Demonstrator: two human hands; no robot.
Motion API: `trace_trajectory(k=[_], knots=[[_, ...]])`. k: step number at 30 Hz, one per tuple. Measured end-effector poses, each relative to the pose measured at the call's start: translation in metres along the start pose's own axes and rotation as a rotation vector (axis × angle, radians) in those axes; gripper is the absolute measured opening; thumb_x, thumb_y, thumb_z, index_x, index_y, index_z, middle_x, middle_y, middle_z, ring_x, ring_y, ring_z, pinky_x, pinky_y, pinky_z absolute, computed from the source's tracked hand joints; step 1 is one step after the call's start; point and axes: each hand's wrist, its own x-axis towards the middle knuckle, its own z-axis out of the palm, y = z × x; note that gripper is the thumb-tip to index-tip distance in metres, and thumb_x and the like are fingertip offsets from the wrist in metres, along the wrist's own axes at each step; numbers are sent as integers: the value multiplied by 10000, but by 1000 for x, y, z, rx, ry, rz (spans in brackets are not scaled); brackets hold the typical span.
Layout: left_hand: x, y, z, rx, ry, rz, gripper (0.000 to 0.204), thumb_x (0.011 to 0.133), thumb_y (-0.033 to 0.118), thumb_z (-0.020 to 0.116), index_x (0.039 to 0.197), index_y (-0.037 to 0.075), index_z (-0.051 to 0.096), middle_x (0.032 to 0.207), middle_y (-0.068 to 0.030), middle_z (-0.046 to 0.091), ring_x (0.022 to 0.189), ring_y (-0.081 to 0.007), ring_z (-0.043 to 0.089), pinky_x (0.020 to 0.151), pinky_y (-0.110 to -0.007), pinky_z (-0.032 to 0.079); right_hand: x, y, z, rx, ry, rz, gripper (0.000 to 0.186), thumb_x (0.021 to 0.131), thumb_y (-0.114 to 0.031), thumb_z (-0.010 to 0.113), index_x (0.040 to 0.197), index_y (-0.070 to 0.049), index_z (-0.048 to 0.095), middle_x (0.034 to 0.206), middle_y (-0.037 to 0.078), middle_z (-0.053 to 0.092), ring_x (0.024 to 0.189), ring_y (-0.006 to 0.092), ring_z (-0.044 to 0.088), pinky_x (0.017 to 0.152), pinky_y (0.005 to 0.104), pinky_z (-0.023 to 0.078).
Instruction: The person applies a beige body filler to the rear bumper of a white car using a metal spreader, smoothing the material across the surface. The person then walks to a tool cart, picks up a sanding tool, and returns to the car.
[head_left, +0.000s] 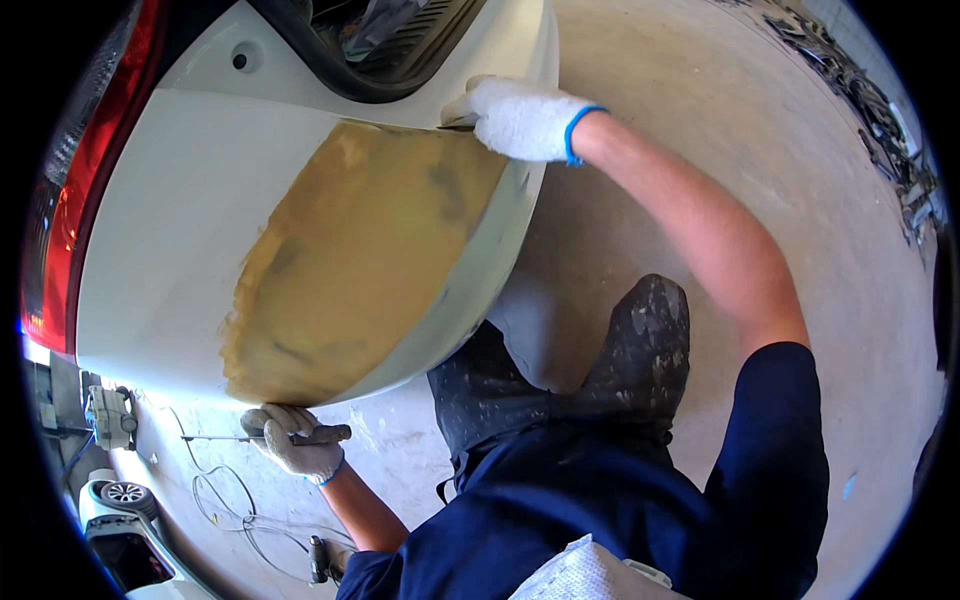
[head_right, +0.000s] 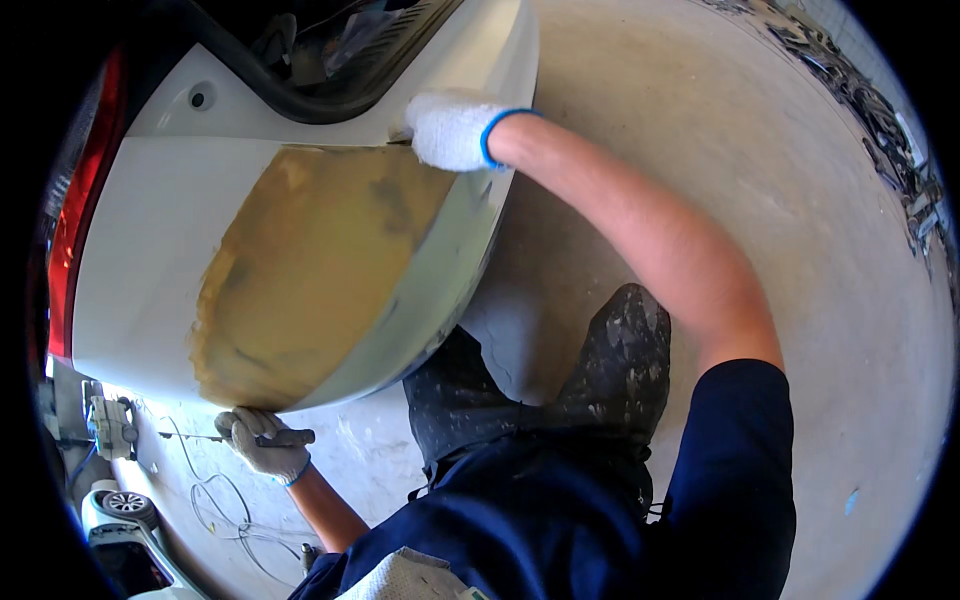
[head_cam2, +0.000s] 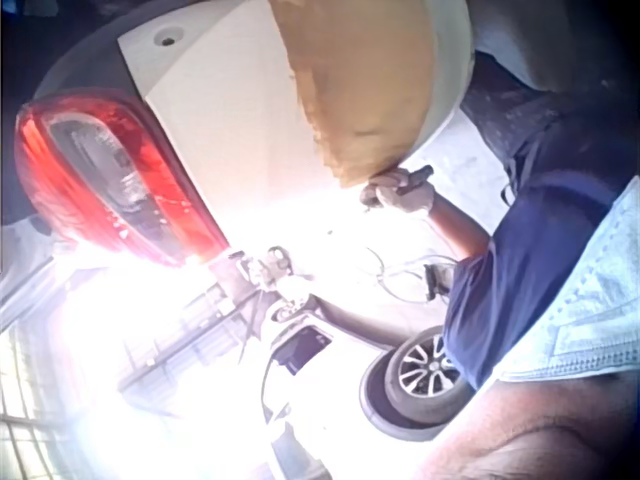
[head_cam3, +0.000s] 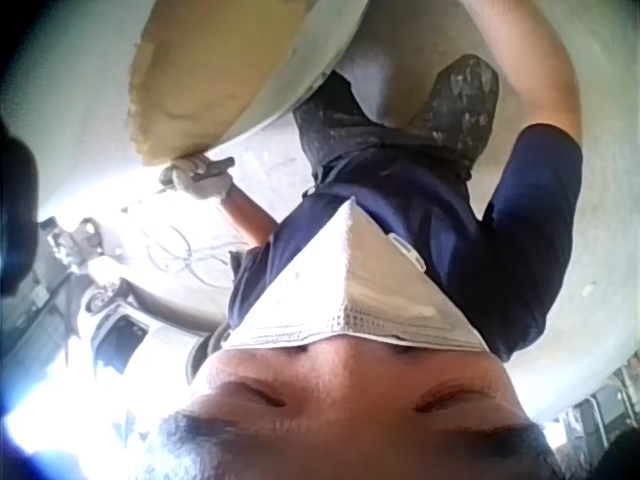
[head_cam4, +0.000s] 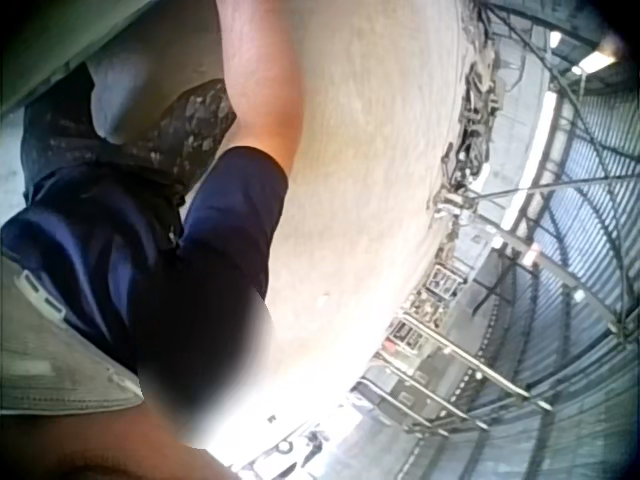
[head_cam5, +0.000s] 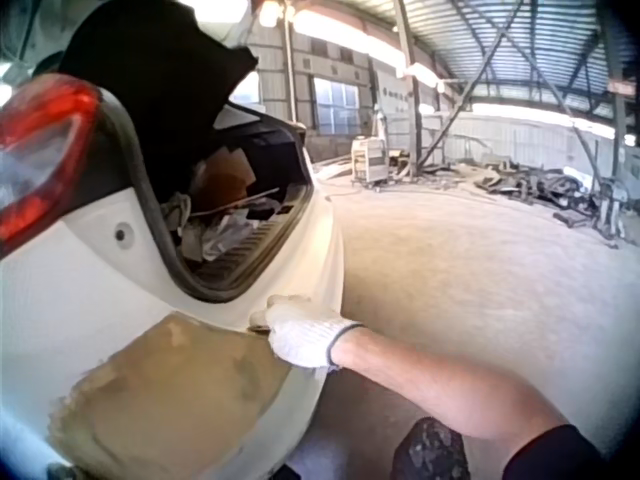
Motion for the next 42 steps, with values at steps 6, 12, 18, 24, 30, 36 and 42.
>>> trace_trajectory(k=[6,12,18,24,30,36,42], knots=[[0,10,-8,36,-7,23,102,956,129,526,924,86,438,671,-14,394,526,-91,363,456,-203,345,-34,5,-83,712,-70,455,308,915,-143,483,1099,-34,704,778,97,668,647,242,610,559,386,529],[1,4,-7,19,-13,14,112,957,139,537,920,87,445,656,-12,394,511,-91,368,434,-205,342,-54,34,-10,730,343,517,423,946,-155,465,1312,-79,663,1000,77,678,806,183,602,670,315,502],[1,7,-9,40,-14,14,107,973,136,517,908,93,443,657,-6,390,514,-81,357,449,-197,350,-55,34,41,596,494,412,439,874,-45,516,1283,-92,667,1160,184,681,1124,381,614,994,411,482],[0,8,-7,44,29,4,129,995,139,500,893,101,432,651,5,368,511,-73,344,450,-192,344,-50,33,60,607,553,489,476,885,64,436,1271,-78,673,1175,166,616,1078,336,608,990,364,481],[-1,7,0,111,34,31,146,996,161,512,887,103,433,642,15,354,497,-65,329,434,-189,330,-54,18,82,441,768,365,480,838,45,484,1186,-179,727,1058,126,694,1013,358,616,916,407,516],[-1,8,2,140,96,17,180,986,177,528,849,111,431,646,17,354,501,-65,335,438,-189,321,-70,-36,62,414,691,325,454,849,42,508,1153,-203,739,1068,100,676,1006,341,614,888,405,524],[-12,28,29,349,179,-172,145,920,141,609,918,56,491,636,-16,455,480,-75,431,431,-197,370,-113,-59,44,958,819,283,311,896,91,544,1159,-6,680,1014,72,629,958,166,602,870,251,475]])
